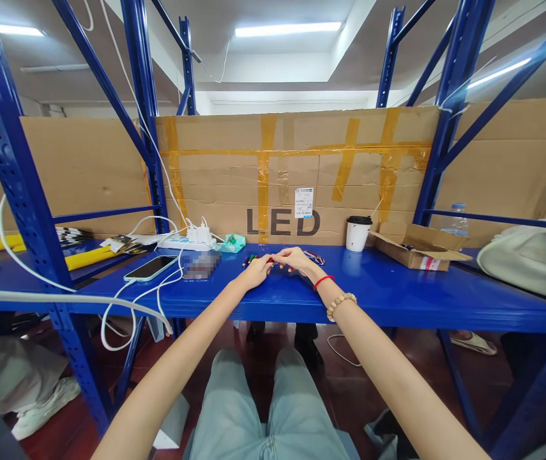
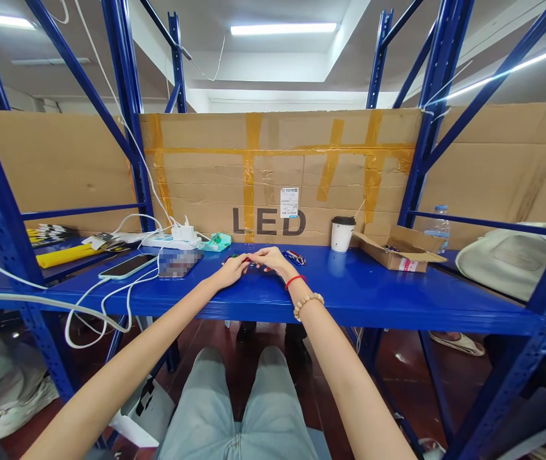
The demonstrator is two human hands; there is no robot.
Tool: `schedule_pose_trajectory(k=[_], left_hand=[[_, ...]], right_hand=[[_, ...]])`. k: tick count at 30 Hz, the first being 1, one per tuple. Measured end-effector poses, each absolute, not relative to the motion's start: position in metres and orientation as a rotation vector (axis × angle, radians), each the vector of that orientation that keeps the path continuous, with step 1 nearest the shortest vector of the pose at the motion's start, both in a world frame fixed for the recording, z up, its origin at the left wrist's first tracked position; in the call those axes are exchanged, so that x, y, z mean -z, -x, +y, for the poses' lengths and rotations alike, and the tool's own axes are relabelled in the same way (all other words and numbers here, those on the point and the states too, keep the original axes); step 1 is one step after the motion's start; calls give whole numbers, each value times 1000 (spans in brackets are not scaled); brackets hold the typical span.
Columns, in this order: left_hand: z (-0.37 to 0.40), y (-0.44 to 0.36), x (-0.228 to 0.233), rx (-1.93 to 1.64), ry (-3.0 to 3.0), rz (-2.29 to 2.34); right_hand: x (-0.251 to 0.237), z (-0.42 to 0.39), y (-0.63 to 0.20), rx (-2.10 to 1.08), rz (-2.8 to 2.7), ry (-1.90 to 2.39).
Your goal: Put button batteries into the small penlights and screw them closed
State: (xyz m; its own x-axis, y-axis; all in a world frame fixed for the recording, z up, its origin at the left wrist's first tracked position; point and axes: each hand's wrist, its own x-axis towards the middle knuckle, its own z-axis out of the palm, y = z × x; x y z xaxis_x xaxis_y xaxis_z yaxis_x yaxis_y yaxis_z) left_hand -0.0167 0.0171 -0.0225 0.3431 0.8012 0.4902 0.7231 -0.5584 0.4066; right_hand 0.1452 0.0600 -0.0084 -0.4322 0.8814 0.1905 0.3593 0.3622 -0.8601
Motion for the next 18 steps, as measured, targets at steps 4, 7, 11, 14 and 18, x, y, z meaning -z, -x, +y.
schedule_pose_trajectory(k=[4,7,11,14,18], left_hand=[[13,17,20,-1028,-2495,1415],[11,17,19,-1039,-2496,1438],[10,17,17,-1045,-2487,1473],[10,16,16,-1045,-2478,1504],[11,13,15,-1063,-2450,1551]], right_hand=[[3,52,-143,-1041,-1944,1104],[0,48,-141,-1096,-1930,1111],[-1,49,-140,-1181,-1905,1096],[0,53,-141,-1219,-1880,1070],[2,56,-141,-1233,-1851,1051]])
